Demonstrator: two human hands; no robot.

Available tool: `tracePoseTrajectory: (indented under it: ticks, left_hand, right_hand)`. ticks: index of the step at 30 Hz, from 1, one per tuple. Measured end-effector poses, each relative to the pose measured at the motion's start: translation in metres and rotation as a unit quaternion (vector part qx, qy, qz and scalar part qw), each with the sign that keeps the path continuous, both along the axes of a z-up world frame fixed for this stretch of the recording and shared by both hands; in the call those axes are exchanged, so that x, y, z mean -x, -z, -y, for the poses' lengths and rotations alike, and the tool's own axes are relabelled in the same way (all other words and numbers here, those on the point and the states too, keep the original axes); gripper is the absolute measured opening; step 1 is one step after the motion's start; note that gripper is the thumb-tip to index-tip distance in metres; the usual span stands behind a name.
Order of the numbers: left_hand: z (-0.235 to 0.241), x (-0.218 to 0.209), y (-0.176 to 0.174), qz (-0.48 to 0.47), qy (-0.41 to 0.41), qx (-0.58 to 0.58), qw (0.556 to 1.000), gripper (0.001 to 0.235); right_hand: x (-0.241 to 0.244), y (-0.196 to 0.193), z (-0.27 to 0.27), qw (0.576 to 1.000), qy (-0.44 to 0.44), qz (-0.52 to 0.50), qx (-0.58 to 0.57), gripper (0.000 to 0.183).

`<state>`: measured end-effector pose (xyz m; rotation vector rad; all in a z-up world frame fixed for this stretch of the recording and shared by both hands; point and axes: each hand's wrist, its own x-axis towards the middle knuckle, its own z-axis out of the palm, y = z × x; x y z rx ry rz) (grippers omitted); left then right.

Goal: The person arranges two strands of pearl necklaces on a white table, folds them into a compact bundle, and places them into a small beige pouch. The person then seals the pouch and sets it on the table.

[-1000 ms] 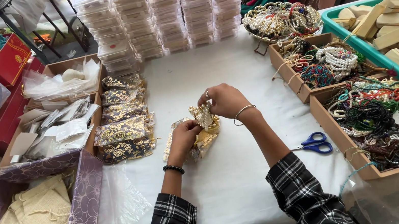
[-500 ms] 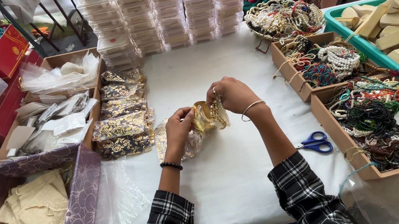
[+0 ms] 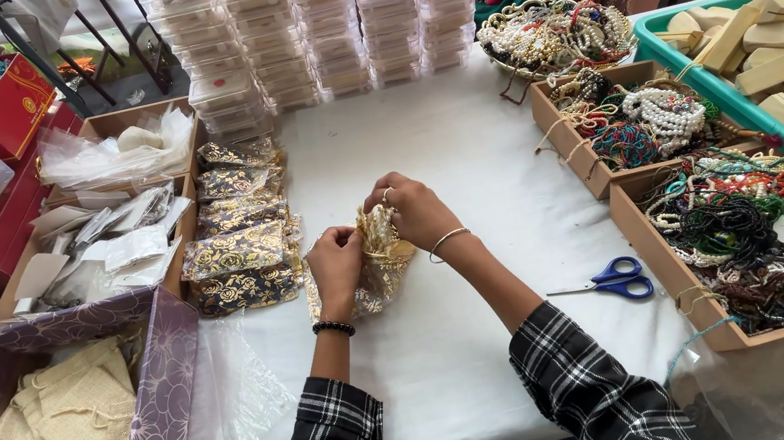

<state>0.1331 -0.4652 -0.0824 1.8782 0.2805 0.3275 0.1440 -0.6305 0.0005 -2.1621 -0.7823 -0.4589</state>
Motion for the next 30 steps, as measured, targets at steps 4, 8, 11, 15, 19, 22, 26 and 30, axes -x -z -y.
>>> tracePoseTrajectory:
  ticks: [4,8,11,15,19,22,26,30]
  left_hand:
    - [-0.006,-0.003,0.004,-0.037,-0.014,-0.020,0.999,0.019]
    - [-0.011,-0.011,0.017,0.010,-0.043,-0.097,0.994,0.021]
    - [-0.016,-0.014,0.024,0.015,-0.048,-0.115,0.992,0.022]
    - [-0.017,-0.017,0.028,0.014,-0.044,-0.115,0.992,0.022]
    - [-0.014,-0.012,0.018,0.027,-0.036,-0.122,0.992,0.021]
    - [-0.008,-0.004,0.003,0.029,-0.018,-0.075,0.997,0.022]
    - [-0.005,0.007,-0.020,0.082,-0.012,-0.041,0.996,0.020]
    - [0.004,0.021,-0.052,0.176,0.043,-0.008,0.983,0.019]
  right_hand:
    - [-0.003,0.004,0.004,0.995,0.014,-0.095,0.006,0.030]
    - [-0.013,0.015,0.012,0.979,-0.086,-0.182,0.038,0.029]
    - [-0.022,0.026,0.020,0.974,-0.114,-0.195,-0.006,0.025]
    - [-0.039,0.047,0.025,0.976,-0.023,-0.196,-0.095,0.028]
    - [-0.022,0.031,0.018,0.958,0.006,-0.281,-0.056,0.028]
    - [-0.019,0.035,0.011,0.953,-0.031,-0.290,-0.086,0.019]
    - [-0.015,0.048,-0.003,0.976,-0.070,-0.193,-0.077,0.014]
    - [-0.019,0.049,-0.003,0.986,-0.016,-0.155,0.055,0.018]
